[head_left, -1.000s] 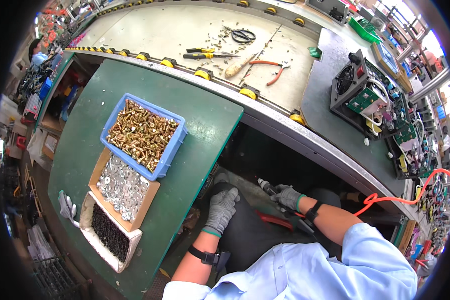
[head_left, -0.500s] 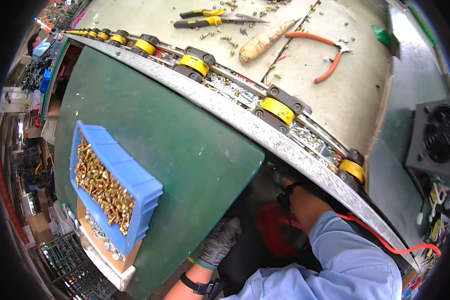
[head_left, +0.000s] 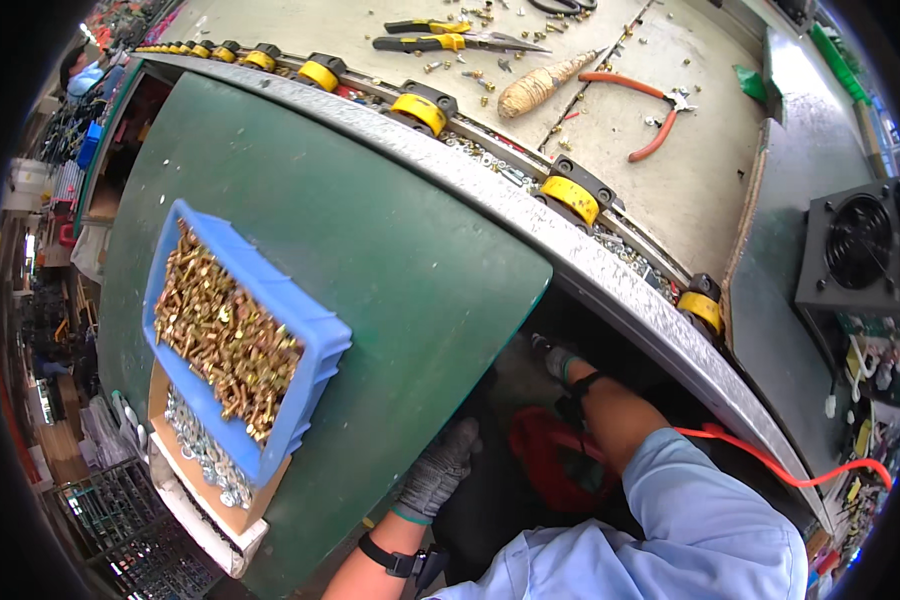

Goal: Assembling electronic power supply units on a factory production line using a pneumatic screwdriver.

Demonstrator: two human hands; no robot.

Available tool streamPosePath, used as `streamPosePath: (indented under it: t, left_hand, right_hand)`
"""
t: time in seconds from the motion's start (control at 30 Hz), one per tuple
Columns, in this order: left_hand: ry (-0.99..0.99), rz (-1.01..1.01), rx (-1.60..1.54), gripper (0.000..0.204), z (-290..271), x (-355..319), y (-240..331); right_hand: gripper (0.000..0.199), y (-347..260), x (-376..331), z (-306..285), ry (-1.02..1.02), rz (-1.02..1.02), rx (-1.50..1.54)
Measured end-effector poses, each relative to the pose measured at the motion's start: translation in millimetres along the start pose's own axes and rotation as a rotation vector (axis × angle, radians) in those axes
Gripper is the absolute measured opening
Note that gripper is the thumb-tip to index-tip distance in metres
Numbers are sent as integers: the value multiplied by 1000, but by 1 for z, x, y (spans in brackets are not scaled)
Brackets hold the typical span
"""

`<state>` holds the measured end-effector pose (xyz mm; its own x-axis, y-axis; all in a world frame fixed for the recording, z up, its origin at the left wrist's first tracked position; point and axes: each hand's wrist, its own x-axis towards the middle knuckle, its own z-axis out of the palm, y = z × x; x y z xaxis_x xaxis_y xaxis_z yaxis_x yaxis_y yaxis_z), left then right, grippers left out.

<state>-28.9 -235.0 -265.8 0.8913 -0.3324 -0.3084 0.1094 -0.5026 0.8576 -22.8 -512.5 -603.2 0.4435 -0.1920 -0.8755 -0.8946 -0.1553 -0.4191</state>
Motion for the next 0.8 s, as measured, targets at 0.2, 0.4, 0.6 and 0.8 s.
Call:
streamPosePath:
  t: [0.2,0.4,0.6,0.8]
  left_hand:
    - [-40,-505,-510,34,-4,15,31]
    - [3,-572,-577,38,-5,2,30]
    - [65,-458,-417,39,-12,-4,14]
    - [53,-586,-538,43,-7,2,10]
  right_hand:
    - [69,75,16,-45,-126,-58,-282]
    - [55,50,1,-13,-416,-516,-1234]
    - [41,-49,-39,3,-781,-905,-2709]
    - [40,-61,11,37,-696,-1071,-2976]
